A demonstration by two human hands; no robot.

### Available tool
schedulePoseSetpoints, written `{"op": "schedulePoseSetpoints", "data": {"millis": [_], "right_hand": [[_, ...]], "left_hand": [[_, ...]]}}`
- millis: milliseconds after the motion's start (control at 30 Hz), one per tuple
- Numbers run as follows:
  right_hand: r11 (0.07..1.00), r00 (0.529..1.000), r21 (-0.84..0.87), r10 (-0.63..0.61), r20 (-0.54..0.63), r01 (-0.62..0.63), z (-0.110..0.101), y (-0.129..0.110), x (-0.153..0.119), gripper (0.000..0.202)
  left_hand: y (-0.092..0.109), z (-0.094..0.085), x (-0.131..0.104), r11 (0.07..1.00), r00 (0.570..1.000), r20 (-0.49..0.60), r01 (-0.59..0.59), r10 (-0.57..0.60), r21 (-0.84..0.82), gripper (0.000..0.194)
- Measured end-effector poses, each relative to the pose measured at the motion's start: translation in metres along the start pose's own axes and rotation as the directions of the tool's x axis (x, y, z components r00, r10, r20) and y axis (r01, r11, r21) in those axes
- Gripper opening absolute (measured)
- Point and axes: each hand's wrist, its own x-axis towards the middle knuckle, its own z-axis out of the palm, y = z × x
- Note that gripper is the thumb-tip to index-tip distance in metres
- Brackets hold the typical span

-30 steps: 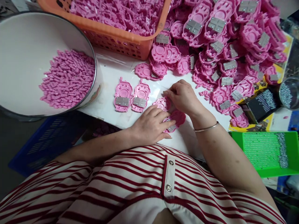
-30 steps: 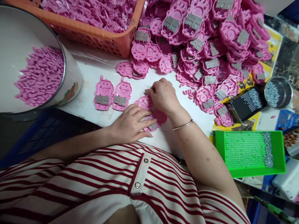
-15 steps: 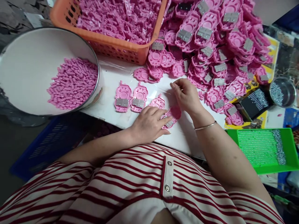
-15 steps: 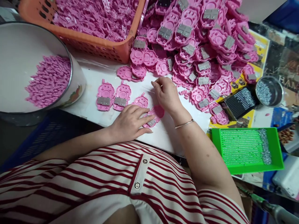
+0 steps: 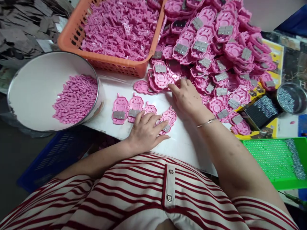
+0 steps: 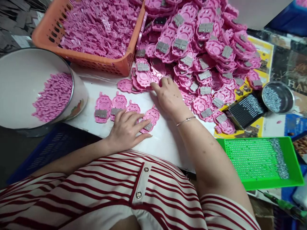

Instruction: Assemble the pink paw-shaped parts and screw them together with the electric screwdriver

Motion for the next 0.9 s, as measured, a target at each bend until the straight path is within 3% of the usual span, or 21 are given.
{"op": "schedulePoseSetpoints", "data": {"millis": [300, 433, 567, 733, 833, 900], "right_hand": [[0.997, 0.997, -0.054, 0.043, -0.070, -0.047, -0.025, 0.001, -0.083, 0.031], [0.988, 0.969, -0.036, 0.139, -0.202, -0.149, -0.030, -0.015, -0.144, 0.022], [0.987, 0.974, -0.005, 0.156, -0.164, -0.159, -0.024, -0.039, -0.191, 0.015], [0.999, 0.999, -0.040, 0.020, -0.047, -0.021, -0.022, -0.049, -0.201, 0.020], [0.999, 0.999, -0.033, -0.038, 0.009, 0.039, -0.030, -0.036, -0.199, 0.024], [0.999, 0.999, 0.044, 0.004, 0.053, -0.007, -0.037, -0.024, -0.198, 0.024]], "left_hand": [[-0.001, -0.001, -0.004, 0.997, 0.998, -0.042, 0.050, -0.048, 0.057, 0.041], [-0.001, -0.002, -0.006, 0.995, 0.998, -0.038, 0.048, -0.045, 0.089, 0.040], [0.003, -0.002, -0.006, 0.997, 0.997, -0.066, 0.030, -0.026, 0.064, 0.042], [0.014, -0.005, 0.009, 0.991, 0.989, -0.056, -0.135, 0.136, 0.012, 0.034], [0.025, -0.006, 0.022, 0.970, 0.969, 0.056, -0.240, 0.242, -0.027, 0.038], [0.032, -0.004, 0.027, 0.954, 0.944, 0.134, -0.296, 0.301, -0.057, 0.034]]}}
